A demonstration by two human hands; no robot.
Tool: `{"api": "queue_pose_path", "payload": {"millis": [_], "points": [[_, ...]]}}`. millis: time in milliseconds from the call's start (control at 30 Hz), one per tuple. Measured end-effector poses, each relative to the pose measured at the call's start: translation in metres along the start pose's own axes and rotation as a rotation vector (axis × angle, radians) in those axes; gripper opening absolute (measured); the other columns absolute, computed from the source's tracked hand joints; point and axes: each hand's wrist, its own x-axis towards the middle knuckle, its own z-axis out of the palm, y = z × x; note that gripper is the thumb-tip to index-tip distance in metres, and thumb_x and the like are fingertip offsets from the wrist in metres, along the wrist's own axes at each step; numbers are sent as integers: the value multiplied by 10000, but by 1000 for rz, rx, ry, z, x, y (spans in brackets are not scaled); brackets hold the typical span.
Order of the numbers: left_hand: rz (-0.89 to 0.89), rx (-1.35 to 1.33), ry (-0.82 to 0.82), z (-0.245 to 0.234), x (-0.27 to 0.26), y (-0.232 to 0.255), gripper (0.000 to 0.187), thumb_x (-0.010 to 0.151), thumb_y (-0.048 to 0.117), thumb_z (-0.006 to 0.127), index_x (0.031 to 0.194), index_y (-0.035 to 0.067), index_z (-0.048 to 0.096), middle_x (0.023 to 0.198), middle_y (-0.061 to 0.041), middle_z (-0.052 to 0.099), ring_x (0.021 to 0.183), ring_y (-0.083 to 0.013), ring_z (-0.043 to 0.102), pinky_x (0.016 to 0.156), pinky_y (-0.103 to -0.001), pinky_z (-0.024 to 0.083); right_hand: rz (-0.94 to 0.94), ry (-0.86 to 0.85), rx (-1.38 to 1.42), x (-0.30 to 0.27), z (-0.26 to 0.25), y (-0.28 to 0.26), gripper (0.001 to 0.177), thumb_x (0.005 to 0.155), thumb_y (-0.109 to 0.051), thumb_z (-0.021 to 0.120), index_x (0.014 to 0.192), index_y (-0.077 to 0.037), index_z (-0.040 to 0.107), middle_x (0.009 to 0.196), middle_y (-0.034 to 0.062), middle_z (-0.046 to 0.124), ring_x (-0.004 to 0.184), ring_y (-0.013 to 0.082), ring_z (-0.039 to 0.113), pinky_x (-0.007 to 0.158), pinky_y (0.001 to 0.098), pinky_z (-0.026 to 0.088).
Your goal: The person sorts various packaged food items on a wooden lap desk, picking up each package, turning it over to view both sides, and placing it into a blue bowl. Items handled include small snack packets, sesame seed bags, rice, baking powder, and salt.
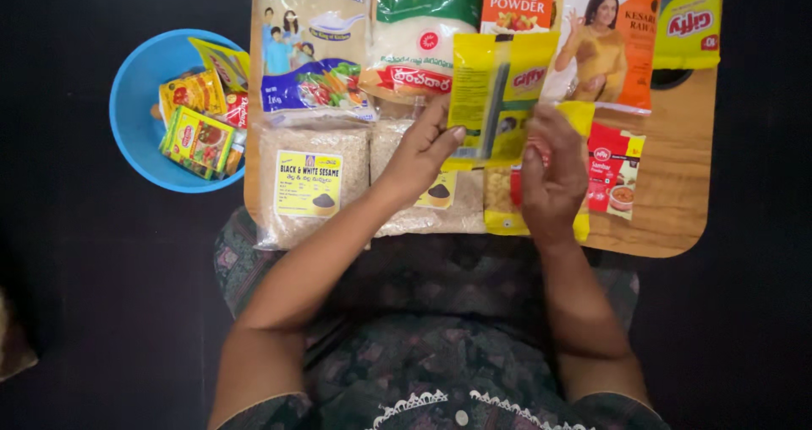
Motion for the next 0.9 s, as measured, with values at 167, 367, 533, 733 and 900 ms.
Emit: {"api": "queue_pose_path", "payload": {"millis": [167,367,533,733,900], "points": [[-87,-84,-42,-6,-2,0,454,1085,34,543,1516,21,402,1374,-71,609,1309,-143,561,1128,-311,454,333,-127,490,10,7,18,612,1016,-7,657,1557,15,371,1392,115,608,1232,148,618,1059,293,500],[-77,39,67,-7,-3,2,566,1034,21,634,1528,25,356,1346,-84,620,1223,-141,608,1033,-295,527,366,-137,316,4,8,32,489,1085,-35,615,1552,-18,472,1037,54,645,898,88,607,817,236,511],[83,171,373,-63,-39,27,834,1076,82,624,1658,107,28,1532,-78,501,1249,-144,570,1072,-304,502,363,204,275,16,-35,52,273,1130,-31,531,1399,-28,576,1055,44,675,857,94,629,767,256,558],[236,82,766,-205,-99,64,661,1148,0,613,1676,93,226,1608,-148,482,1396,-263,578,1181,-437,546,272,349,74,32,-102,78,199,1151,33,504,1287,-11,642,1063,61,692,824,88,617,735,243,537],[195,332,913,-318,-155,53,565,1160,-91,493,1642,77,252,1600,-198,529,1406,-287,624,1223,-445,576,325,348,44,35,-111,96,226,1094,61,513,1254,6,662,1073,50,684,828,79,619,724,238,524]]}}
